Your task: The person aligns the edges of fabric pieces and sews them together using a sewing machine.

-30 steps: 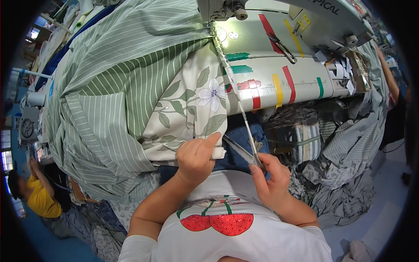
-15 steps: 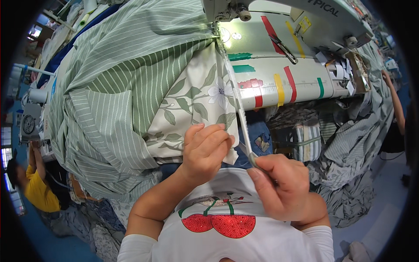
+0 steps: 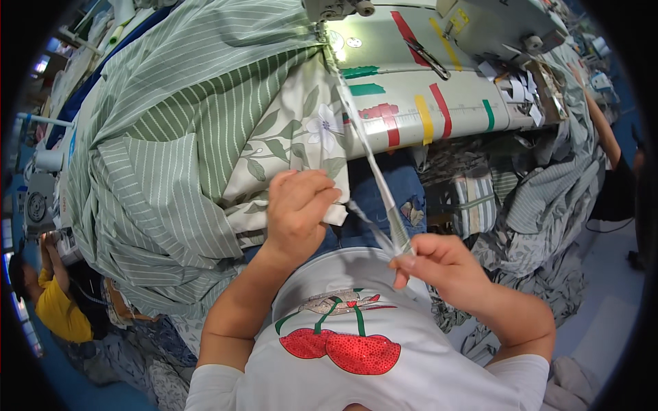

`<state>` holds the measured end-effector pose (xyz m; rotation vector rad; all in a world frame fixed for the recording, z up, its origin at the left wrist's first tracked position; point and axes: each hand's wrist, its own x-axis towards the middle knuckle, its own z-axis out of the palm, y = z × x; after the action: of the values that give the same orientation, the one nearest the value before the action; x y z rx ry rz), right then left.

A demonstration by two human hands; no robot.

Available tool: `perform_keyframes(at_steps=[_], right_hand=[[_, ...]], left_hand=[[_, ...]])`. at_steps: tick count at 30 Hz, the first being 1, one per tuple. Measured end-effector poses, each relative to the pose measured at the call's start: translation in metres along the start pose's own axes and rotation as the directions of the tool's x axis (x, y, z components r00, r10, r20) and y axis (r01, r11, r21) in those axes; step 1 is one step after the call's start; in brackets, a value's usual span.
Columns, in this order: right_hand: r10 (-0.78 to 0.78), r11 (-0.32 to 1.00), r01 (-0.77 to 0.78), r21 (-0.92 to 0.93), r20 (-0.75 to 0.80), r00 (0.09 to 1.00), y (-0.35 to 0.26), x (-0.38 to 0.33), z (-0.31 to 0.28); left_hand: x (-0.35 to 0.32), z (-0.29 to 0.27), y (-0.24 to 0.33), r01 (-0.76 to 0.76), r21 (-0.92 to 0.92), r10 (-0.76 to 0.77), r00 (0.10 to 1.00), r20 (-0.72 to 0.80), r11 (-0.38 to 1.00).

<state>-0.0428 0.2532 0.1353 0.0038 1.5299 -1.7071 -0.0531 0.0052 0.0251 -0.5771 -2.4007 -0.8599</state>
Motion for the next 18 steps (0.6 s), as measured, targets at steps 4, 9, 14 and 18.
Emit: perform_keyframes(at_steps=[4, 9, 14, 18], right_hand=[[-0.077, 0.994, 0.079, 0.074, -0.031, 0.997, 0.015, -0.004, 0.007], [-0.052, 0.989, 0.067, 0.136, -0.11, 0.993, 0.038, -0.007, 0.005], [-0.025, 0.991, 0.041, 0.125, -0.125, 0.992, 0.057, 0.002, 0.002], [-0.087, 0.989, 0.107, 0.106, -0.183, 0.979, 0.071, 0.01, 0.0]], left_hand=[[-0.004, -0.002, -0.001, 0.002, 0.005, -0.002, 1.0, -0.028, 1.0], [-0.001, 0.001, -0.005, -0.007, -0.002, 0.006, 0.999, -0.052, 1.0], [-0.004, 0.003, -0.008, -0.02, -0.006, 0.02, 0.998, -0.067, 1.0], [-0.004, 0.001, -0.007, -0.015, -0.005, 0.014, 0.998, -0.06, 1.0]])
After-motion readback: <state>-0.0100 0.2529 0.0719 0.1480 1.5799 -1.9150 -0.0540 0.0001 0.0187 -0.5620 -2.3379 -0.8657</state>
